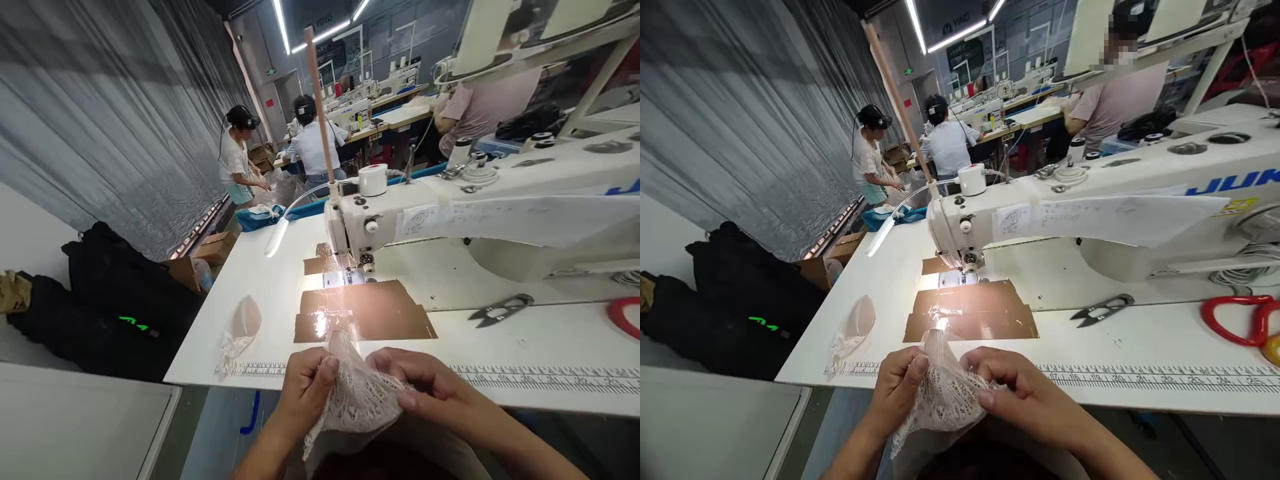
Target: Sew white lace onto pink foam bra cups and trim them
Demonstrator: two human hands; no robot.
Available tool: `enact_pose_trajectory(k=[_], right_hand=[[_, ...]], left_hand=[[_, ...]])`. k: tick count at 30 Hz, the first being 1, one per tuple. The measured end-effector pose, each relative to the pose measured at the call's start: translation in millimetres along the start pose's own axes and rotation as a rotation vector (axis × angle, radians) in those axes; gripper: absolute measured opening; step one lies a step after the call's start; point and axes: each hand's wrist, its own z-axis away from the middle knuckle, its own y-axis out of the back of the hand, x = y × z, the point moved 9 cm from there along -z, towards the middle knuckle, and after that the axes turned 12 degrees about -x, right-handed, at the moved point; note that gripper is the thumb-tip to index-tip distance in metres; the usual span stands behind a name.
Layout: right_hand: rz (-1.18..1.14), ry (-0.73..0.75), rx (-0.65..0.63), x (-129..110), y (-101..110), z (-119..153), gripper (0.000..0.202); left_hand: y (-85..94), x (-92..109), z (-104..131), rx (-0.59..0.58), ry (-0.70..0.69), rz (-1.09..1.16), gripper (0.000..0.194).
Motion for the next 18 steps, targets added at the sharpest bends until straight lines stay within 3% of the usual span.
enact_pose_trajectory(k=[3, 6, 10, 12, 14, 18], right_hand=[[-0.116, 0.008, 0.019, 2.4, 18.6, 10.2, 0.047], [-0.127, -0.037, 0.038, 7.3, 28.7, 7.5, 0.066], [0.009, -0.036, 0.07, 1.0, 33.0, -4.7, 0.034], [-0.029, -0.043, 0.081, 1.7, 32.8, -5.6, 0.033], [-0.169, -0.061, 0.12, 7.5, 34.4, -0.1, 0.036], [-0.451, 0.005, 0.355, 17.8, 49.8, 22.0, 0.04]], left_hand=[[-5.3, 2.5, -15.1, -0.021, 0.001, -0.015, 0.044], [-20.4, 6.7, -29.8, -0.115, -0.009, -0.007, 0.045], [-37.6, 17.7, -43.9, -0.207, -0.079, -0.04, 0.044], [-41.4, 14.6, -48.6, -0.214, -0.063, 0.016, 0.044], [-43.6, -1.9, -51.3, -0.195, 0.051, 0.259, 0.045], [-52.5, -39.6, -41.4, -0.01, 0.287, 1.068, 0.035]])
